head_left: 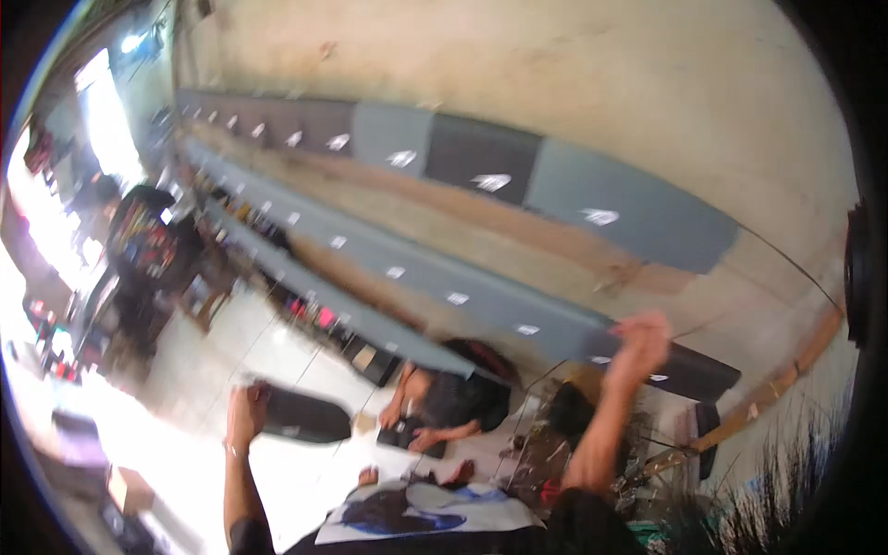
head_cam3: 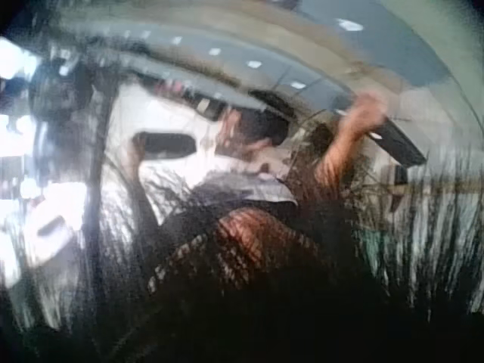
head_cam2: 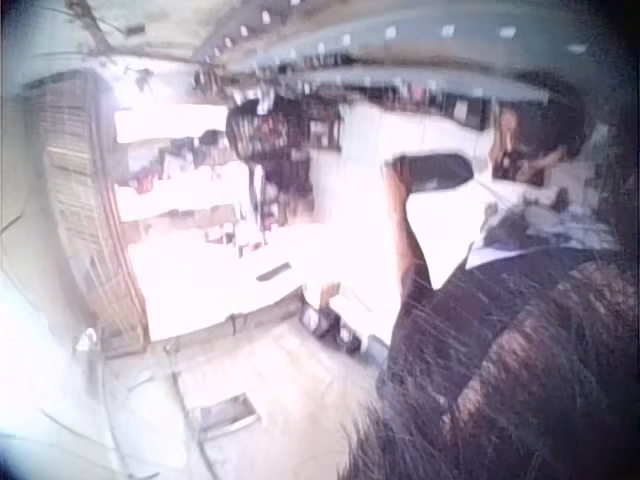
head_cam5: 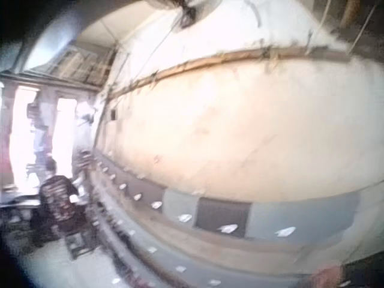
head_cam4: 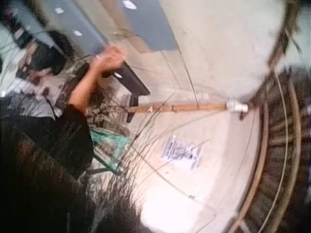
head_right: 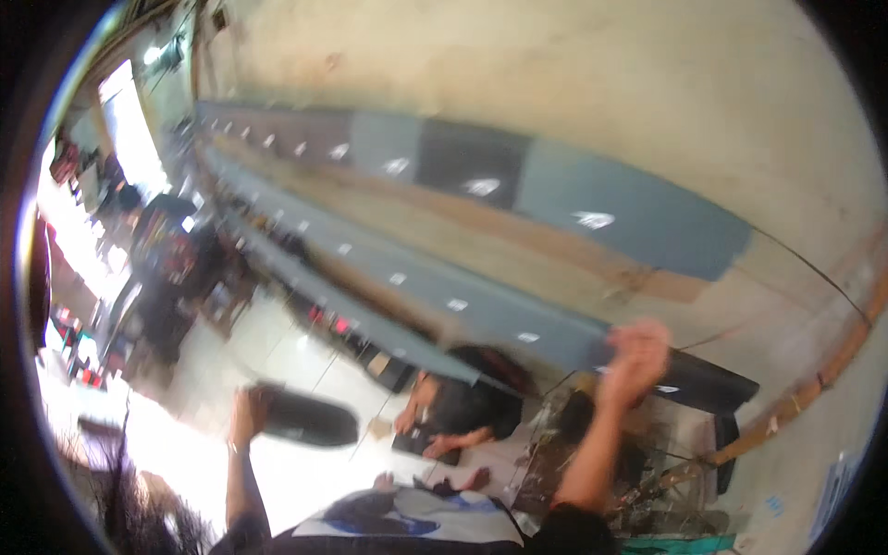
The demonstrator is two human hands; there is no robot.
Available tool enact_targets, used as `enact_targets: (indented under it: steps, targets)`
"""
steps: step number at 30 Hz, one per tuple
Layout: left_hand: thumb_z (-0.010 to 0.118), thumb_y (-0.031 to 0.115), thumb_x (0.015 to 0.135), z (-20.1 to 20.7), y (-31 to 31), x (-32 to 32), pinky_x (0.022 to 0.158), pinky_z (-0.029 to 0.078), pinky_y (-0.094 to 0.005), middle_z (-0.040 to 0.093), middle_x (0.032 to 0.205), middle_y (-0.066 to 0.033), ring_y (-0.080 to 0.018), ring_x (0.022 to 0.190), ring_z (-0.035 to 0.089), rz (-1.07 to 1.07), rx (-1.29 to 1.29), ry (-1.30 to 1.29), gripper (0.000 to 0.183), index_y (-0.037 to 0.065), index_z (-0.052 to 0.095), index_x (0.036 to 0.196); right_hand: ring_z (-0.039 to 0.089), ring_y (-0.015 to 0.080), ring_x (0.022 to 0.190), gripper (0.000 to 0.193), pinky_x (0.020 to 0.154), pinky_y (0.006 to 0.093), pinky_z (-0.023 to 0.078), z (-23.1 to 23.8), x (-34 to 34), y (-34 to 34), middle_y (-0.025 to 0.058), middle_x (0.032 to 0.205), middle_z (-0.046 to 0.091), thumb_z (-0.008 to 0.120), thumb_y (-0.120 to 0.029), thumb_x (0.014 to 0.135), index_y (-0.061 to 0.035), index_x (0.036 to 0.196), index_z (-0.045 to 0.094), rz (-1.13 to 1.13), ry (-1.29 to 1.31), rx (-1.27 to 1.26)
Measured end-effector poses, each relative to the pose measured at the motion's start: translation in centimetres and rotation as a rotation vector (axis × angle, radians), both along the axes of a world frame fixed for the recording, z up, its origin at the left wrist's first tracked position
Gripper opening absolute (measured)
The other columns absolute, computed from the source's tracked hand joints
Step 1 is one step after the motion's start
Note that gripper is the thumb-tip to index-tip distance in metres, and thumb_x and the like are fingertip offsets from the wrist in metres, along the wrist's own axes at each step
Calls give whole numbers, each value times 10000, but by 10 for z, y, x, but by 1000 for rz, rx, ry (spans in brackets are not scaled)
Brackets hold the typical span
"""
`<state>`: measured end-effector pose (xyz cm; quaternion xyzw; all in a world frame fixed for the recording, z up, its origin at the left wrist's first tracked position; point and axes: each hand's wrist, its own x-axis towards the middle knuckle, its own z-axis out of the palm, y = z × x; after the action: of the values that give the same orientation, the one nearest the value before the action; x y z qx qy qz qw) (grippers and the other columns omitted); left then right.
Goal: The person picks up printed black clothing pieces from a table and hangs them one by one on a wall-mounted drying rack.
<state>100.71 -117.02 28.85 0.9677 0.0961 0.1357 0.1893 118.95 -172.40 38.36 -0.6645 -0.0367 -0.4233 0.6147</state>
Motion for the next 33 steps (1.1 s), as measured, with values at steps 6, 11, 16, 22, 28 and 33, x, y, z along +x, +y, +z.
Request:
enact_targets:
  steps: [6,11,16,22,28,33]
  targets:
    - [633,18,805,158,6,-15,679,480,-297,656,788,-142,-115,670,541,-111,-304,5,324,40,636,1128,557,216,1078,685,808,331,507,-261,-48,276,120,1232,532,493,-571,892,-7,1279,453,1343,1295,44]
    - [646,-23,797,188,51,-86,778,452,-224,646,982,-31,-76,872,550,82,-565,-136,368,13,615,1162,412,281,1243,786,991,495,356,-237,-88,362,78,1352,441,597,-595,814,-111,1378,344,1477,1382,932]
    - [711,26,752,126,82,-95,779,460,-225,630,899,-54,-99,831,582,209,-712,-254,414,-12,590,1146,596,160,849,358,660,307,484,-160,-72,290,52,1010,610,694,-146,813,-48,1119,537,1385,940,590]
    - [676,5,757,93,23,-19,763,494,-259,632,944,-83,-145,873,609,-130,-921,-375,284,-48,605,1027,616,127,731,227,705,262,505,2,-76,147,38,850,658,713,7,724,28,938,638,849,467,120]
    - [672,35,804,177,-222,156,627,387,-161,573,793,17,-34,691,478,-630,-846,-416,270,-26,640,1065,591,137,778,413,687,288,492,146,-98,-93,114,999,608,706,-114,792,56,1114,512,-4,60,247]
    - [654,74,845,304,-374,227,751,459,-202,659,958,-71,-77,816,575,-968,-1029,-667,284,-32,620,1106,583,151,920,303,821,281,471,263,-59,-237,118,1011,621,645,-118,867,63,1091,550,322,-88,117]
